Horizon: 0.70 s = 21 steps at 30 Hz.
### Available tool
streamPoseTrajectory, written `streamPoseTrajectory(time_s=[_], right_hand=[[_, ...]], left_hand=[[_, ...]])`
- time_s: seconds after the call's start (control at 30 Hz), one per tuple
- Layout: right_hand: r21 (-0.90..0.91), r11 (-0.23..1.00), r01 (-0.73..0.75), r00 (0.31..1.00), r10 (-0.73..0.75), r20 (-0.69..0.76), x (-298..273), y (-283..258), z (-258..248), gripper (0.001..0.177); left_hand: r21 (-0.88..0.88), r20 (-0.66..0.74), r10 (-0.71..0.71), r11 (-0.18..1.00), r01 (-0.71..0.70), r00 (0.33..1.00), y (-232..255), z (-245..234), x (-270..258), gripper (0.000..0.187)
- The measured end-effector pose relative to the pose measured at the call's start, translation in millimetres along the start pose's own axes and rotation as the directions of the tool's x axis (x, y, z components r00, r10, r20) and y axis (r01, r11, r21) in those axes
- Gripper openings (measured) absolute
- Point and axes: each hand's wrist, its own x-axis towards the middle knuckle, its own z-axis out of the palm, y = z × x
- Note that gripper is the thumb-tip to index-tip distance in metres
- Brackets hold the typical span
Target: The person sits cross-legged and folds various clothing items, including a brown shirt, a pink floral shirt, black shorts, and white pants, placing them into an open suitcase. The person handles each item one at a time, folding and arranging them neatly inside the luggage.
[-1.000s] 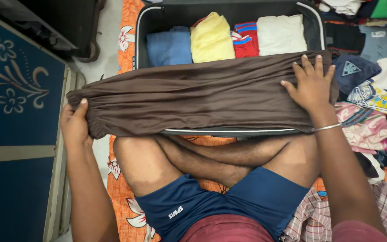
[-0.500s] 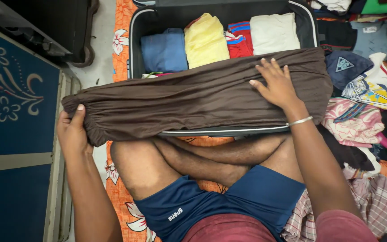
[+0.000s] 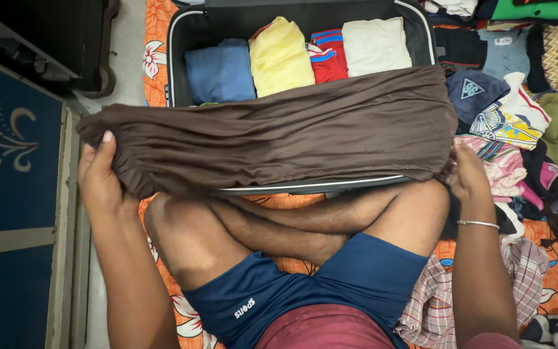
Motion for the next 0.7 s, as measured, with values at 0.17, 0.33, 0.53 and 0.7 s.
streamPoseTrajectory(time_s=[0.17,0.33,0.53,0.7], right_hand=[[0.139,0.99,0.018,0.986,-0.041,0.164,11.5,9.1,24.4,0.071],[0.123,0.991,-0.058,0.987,0.039,0.153,12.1,-4.2,28.1,0.076],[0.065,0.997,0.049,0.99,-0.057,0.128,21.5,-13.9,7.8,0.045],[0.136,0.971,0.198,0.97,-0.214,0.115,25.6,-28.1,0.0,0.025]], left_hand=[[-0.012,-0.032,-0.012,1.0,0.012,0.999,1.5,14.6,-0.8,0.025],[-0.028,-0.045,-0.026,0.999,0.025,0.999,5.9,16.5,-7.7,0.025],[-0.037,-0.081,-0.044,0.998,0.041,0.996,5.0,12.1,-8.7,0.022],[-0.063,-0.056,-0.047,0.997,0.043,0.997,4.6,13.8,-8.0,0.024]])
